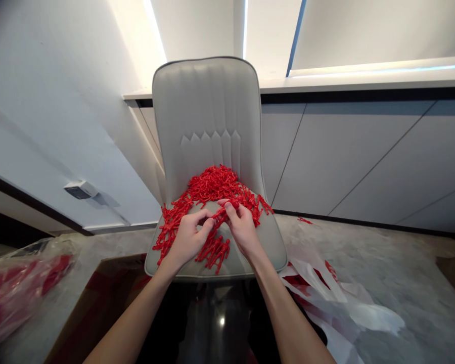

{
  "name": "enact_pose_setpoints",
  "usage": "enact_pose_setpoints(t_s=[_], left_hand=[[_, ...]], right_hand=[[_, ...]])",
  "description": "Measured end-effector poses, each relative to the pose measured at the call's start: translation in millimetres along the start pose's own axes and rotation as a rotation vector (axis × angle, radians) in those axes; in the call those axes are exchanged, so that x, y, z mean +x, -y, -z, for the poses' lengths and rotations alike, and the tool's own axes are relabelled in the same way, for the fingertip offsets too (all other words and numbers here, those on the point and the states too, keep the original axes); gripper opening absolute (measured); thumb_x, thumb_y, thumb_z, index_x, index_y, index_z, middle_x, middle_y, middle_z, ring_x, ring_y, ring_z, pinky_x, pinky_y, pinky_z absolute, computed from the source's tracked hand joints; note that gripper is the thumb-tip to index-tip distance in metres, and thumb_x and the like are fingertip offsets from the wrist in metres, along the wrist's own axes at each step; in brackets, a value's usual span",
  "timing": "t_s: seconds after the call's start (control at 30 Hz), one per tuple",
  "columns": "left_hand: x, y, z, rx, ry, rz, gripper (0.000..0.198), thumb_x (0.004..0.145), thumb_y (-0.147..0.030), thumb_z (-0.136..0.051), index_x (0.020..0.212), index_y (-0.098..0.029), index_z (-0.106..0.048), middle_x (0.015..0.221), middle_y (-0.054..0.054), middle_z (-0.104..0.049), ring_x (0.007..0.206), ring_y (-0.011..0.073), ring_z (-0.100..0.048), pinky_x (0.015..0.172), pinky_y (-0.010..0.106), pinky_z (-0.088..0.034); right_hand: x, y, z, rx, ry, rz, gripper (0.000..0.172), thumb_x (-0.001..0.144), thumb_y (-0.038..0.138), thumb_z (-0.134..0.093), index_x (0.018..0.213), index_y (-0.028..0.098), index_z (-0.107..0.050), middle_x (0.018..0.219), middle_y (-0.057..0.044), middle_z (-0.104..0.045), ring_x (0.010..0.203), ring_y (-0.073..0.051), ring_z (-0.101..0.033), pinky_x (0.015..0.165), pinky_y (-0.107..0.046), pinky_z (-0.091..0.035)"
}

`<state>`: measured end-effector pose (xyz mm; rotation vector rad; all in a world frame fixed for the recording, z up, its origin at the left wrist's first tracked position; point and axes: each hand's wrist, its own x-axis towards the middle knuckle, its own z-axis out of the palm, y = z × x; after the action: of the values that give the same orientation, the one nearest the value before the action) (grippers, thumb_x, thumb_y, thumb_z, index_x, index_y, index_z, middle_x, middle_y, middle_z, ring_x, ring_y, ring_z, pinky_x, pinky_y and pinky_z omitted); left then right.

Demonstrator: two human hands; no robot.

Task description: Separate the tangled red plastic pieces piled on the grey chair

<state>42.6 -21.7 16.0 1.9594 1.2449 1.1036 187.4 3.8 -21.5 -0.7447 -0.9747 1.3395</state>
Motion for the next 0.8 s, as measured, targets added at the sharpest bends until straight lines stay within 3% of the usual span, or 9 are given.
enact_pose_setpoints(t_s=[0.13, 0.23, 0.33, 0.4, 0.5, 0.6, 0.7, 0.8], left_hand=[[1.1, 5.6, -5.3, -0.046, 0.020, 0.095, 0.019, 0.091, -0.025, -0.051, 0.082, -0.019, -0.066, 0.066, -0.001, -0.062, 0.059, 0.0131, -0.055, 0.057, 0.025, -0.041], [4.3, 11.2, -8.1, -0.162, -0.008, 0.195, 0.018, 0.090, -0.028, -0.056, 0.099, -0.018, -0.068, 0.088, 0.004, -0.072, 0.074, 0.0157, -0.064, 0.063, 0.025, -0.048], [9.0, 16.3, -5.8, -0.375, -0.024, 0.226, 0.027, 0.091, -0.036, -0.057, 0.109, -0.018, -0.066, 0.114, 0.010, -0.071, 0.100, 0.0202, -0.068, 0.074, 0.027, -0.054], [11.6, 19.9, -2.7, -0.459, 0.001, 0.209, 0.031, 0.092, -0.040, -0.056, 0.110, -0.018, -0.068, 0.116, 0.011, -0.070, 0.105, 0.0212, -0.067, 0.080, 0.028, -0.054], [12.7, 24.7, 0.0, -0.476, 0.060, 0.211, 0.035, 0.091, -0.044, -0.057, 0.108, -0.017, -0.070, 0.097, 0.008, -0.072, 0.077, 0.0159, -0.067, 0.066, 0.025, -0.053], [10.8, 24.0, -0.1, -0.528, 0.114, 0.300, 0.044, 0.092, -0.051, -0.055, 0.117, -0.017, -0.068, 0.076, 0.003, -0.068, 0.042, 0.0093, -0.050, 0.039, 0.023, -0.041], [8.6, 16.8, -0.2, -0.598, 0.150, 0.345, 0.048, 0.092, -0.053, -0.053, 0.118, -0.015, -0.068, 0.079, 0.005, -0.070, 0.038, 0.0103, -0.051, 0.033, 0.024, -0.042], [8.2, 10.7, 0.5, -0.620, 0.113, 0.354, 0.044, 0.090, -0.050, -0.057, 0.106, -0.013, -0.072, 0.081, 0.007, -0.071, 0.040, 0.0116, -0.056, 0.035, 0.025, -0.048]], right_hand=[[-0.1, -1.7, 1.6, -0.112, -0.045, 0.056, 0.040, 0.086, 0.060, -0.065, 0.088, 0.020, -0.073, 0.087, -0.006, -0.072, 0.082, -0.020, -0.067, 0.077, -0.033, -0.053], [-1.2, -0.6, 1.6, -0.257, -0.081, 0.125, 0.041, 0.087, 0.060, -0.064, 0.084, 0.020, -0.074, 0.084, -0.006, -0.072, 0.084, -0.021, -0.066, 0.081, -0.033, -0.052], [-4.6, 0.6, -2.7, -0.338, 0.026, 0.100, 0.042, 0.087, 0.059, -0.064, 0.079, 0.019, -0.072, 0.074, -0.004, -0.069, 0.074, -0.019, -0.062, 0.073, -0.031, -0.051], [-8.0, 0.5, -8.2, -0.336, 0.123, 0.058, 0.043, 0.085, 0.060, -0.065, 0.075, 0.018, -0.070, 0.069, -0.002, -0.066, 0.067, -0.017, -0.058, 0.064, -0.029, -0.048], [-13.0, -0.4, -17.6, -0.248, 0.212, 0.005, 0.047, 0.084, 0.063, -0.065, 0.071, 0.018, -0.067, 0.063, 0.000, -0.062, 0.061, -0.015, -0.055, 0.059, -0.028, -0.047], [-16.1, -2.4, -23.6, -0.157, 0.255, -0.110, 0.051, 0.085, 0.067, -0.061, 0.071, 0.019, -0.065, 0.057, 0.000, -0.059, 0.052, -0.014, -0.055, 0.055, -0.029, -0.050], [-16.6, -4.9, -25.2, -0.176, 0.273, -0.203, 0.056, 0.083, 0.071, -0.060, 0.064, 0.018, -0.059, 0.052, 0.001, -0.057, 0.046, -0.013, -0.054, 0.049, -0.027, -0.048], [-16.0, -6.0, -25.1, -0.226, 0.279, -0.179, 0.059, 0.083, 0.071, -0.060, 0.057, 0.018, -0.052, 0.049, 0.001, -0.054, 0.046, -0.011, -0.052, 0.049, -0.025, -0.046]])
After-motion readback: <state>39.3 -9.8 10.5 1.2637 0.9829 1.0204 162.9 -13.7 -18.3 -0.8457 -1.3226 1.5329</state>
